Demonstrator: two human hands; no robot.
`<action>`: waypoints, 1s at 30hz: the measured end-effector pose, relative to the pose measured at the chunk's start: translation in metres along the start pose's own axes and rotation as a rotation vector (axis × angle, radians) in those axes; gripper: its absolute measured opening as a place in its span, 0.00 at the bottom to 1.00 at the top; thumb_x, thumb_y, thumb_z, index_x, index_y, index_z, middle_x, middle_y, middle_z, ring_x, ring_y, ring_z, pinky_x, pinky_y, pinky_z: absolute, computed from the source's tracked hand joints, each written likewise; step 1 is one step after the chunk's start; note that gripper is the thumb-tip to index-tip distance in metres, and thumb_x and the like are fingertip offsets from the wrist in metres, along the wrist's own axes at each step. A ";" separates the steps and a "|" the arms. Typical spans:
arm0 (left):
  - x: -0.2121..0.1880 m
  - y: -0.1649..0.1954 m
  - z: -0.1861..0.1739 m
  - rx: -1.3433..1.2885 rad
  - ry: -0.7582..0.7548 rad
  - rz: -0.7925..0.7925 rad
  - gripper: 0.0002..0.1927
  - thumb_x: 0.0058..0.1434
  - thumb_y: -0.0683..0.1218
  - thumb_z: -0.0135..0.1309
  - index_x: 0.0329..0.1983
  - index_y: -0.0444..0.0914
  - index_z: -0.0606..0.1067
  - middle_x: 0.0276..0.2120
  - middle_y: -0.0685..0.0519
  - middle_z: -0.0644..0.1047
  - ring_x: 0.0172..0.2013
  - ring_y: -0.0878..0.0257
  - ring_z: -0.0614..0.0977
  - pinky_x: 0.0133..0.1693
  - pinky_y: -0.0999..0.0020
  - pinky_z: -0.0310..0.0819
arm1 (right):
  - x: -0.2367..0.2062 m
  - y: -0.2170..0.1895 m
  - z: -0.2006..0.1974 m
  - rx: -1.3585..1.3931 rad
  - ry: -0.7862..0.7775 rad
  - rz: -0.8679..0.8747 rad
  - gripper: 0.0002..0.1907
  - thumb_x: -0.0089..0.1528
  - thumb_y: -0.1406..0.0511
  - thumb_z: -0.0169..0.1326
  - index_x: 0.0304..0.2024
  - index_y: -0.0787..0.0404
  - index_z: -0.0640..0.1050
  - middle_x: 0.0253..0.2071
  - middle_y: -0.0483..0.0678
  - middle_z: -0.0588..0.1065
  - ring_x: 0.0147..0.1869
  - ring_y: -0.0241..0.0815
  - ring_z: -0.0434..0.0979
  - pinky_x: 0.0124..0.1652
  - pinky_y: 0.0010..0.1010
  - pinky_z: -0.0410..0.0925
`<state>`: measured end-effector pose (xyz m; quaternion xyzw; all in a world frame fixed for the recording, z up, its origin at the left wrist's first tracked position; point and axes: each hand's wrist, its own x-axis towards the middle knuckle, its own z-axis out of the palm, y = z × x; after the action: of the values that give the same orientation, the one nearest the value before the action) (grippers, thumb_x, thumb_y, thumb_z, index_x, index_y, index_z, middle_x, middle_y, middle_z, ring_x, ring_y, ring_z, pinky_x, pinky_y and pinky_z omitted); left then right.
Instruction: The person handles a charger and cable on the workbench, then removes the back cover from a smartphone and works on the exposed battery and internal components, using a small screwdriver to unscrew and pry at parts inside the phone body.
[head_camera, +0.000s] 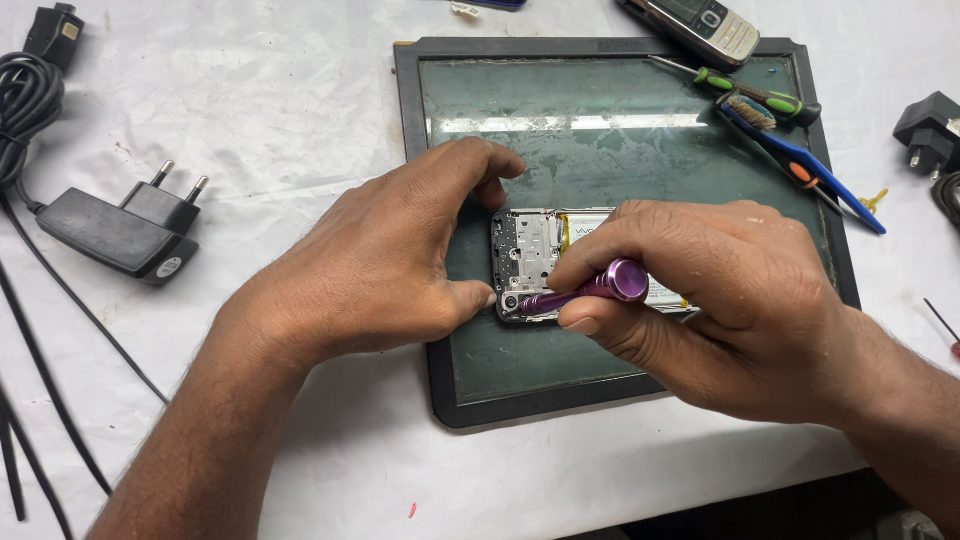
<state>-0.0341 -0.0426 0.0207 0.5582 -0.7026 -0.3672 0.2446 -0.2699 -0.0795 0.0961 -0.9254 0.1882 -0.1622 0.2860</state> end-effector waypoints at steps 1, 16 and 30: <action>0.001 0.001 0.000 0.005 -0.001 -0.021 0.46 0.36 0.45 0.62 0.65 0.46 0.67 0.51 0.50 0.78 0.51 0.53 0.82 0.52 0.54 0.79 | 0.000 0.000 0.000 0.000 0.003 -0.009 0.10 0.64 0.61 0.60 0.42 0.62 0.78 0.32 0.44 0.80 0.33 0.33 0.82 0.29 0.25 0.72; 0.005 0.009 0.004 0.005 0.058 -0.080 0.42 0.40 0.51 0.71 0.62 0.47 0.70 0.45 0.52 0.80 0.46 0.56 0.84 0.44 0.55 0.82 | 0.012 -0.011 -0.006 -0.074 -0.069 -0.047 0.06 0.65 0.66 0.58 0.41 0.63 0.77 0.29 0.44 0.77 0.29 0.36 0.79 0.27 0.29 0.69; 0.004 0.005 0.008 0.005 0.055 -0.091 0.39 0.43 0.51 0.72 0.60 0.47 0.71 0.47 0.53 0.80 0.48 0.57 0.84 0.45 0.55 0.81 | 0.038 -0.033 -0.016 -0.600 -0.393 -0.048 0.18 0.63 0.53 0.51 0.22 0.54 0.70 0.13 0.43 0.67 0.11 0.40 0.70 0.09 0.38 0.61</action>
<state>-0.0443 -0.0439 0.0198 0.6001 -0.6705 -0.3607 0.2454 -0.2344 -0.0786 0.1358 -0.9859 0.1468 0.0746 0.0286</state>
